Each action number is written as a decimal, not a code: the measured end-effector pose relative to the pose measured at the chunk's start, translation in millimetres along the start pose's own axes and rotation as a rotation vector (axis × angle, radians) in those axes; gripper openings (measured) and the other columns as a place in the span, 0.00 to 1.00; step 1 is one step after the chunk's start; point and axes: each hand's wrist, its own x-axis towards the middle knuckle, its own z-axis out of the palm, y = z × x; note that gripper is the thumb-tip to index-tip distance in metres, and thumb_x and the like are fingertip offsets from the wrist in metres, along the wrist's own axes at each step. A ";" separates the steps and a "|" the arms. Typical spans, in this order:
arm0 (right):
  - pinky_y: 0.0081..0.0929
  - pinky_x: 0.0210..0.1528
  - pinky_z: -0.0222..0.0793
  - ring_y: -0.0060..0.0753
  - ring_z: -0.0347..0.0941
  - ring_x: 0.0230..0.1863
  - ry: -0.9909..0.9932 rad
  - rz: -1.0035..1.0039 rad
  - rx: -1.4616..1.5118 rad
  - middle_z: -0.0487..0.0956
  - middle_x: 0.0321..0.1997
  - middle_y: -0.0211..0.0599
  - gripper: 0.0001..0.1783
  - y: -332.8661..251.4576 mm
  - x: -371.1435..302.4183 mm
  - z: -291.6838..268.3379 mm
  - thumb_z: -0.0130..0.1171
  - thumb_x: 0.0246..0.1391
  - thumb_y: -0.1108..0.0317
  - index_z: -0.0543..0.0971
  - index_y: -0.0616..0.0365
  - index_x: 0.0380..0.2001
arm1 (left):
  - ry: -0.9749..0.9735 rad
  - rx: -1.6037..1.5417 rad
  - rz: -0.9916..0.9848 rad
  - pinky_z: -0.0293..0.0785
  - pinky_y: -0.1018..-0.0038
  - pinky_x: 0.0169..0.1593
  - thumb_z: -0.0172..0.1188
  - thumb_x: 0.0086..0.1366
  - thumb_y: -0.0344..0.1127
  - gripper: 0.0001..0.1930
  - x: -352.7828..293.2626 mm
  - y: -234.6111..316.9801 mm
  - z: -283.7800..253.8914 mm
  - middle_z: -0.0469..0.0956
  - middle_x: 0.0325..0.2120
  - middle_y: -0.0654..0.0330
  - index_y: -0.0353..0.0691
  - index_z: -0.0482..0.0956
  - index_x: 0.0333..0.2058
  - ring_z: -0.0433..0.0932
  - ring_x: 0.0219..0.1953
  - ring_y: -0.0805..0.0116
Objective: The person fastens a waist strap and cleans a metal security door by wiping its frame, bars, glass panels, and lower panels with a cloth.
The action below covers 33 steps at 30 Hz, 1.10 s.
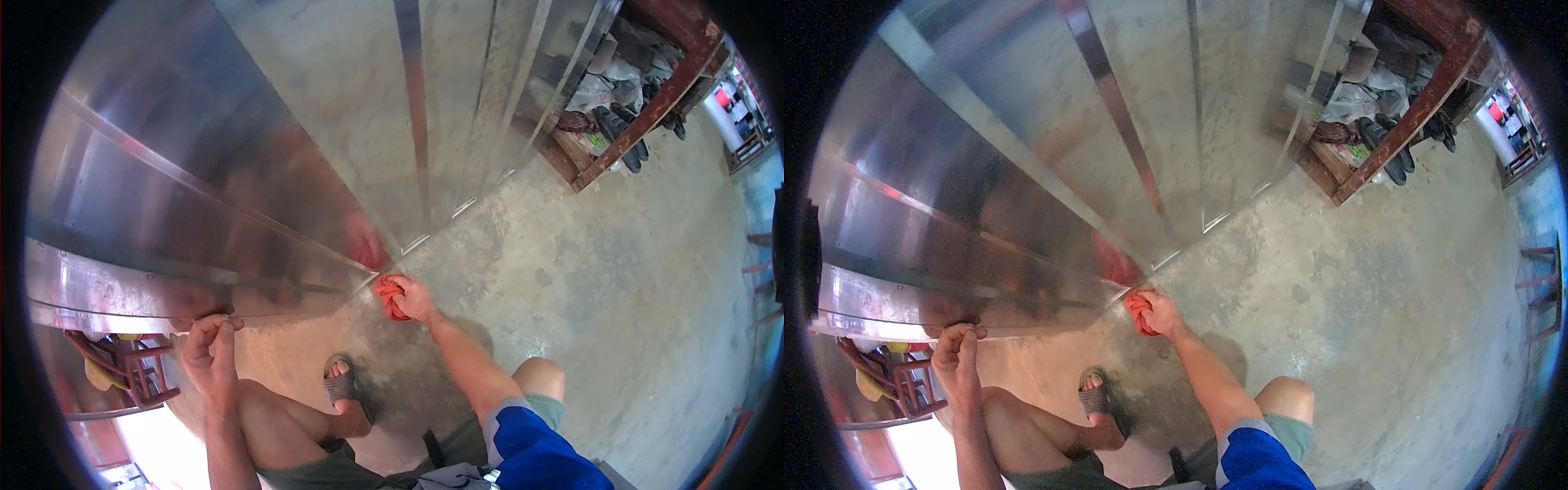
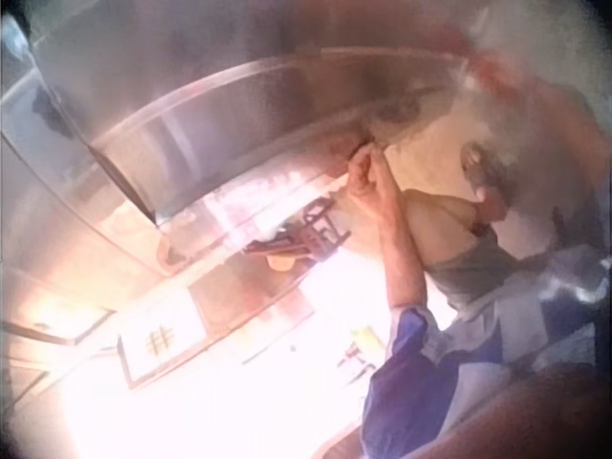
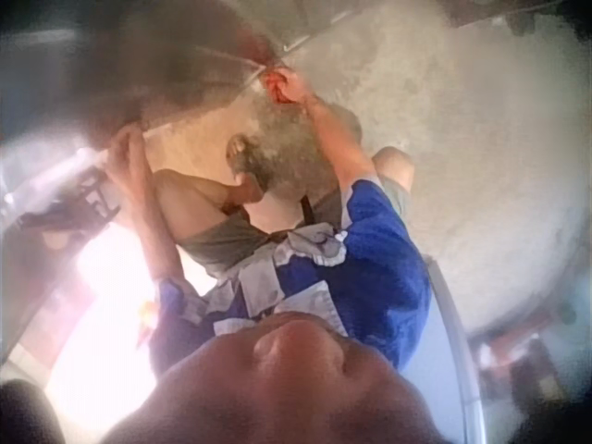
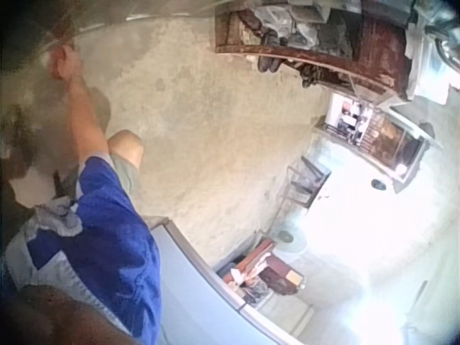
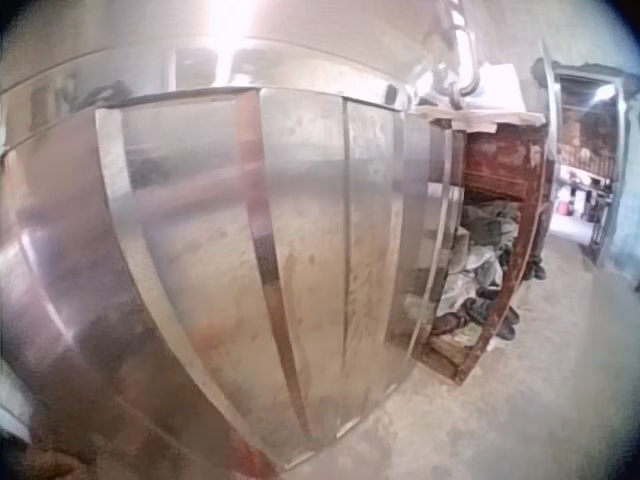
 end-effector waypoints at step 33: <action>0.28 0.41 0.75 0.30 0.77 0.38 0.610 0.480 1.135 0.80 0.39 0.38 0.13 -16.9 57.2 -45.6 0.55 0.55 0.74 0.77 0.67 0.44 | 0.012 0.040 0.033 0.72 0.80 0.45 0.55 0.65 0.25 0.03 -0.8 -0.6 10.8 0.81 0.31 0.60 0.34 0.77 0.36 0.78 0.36 0.76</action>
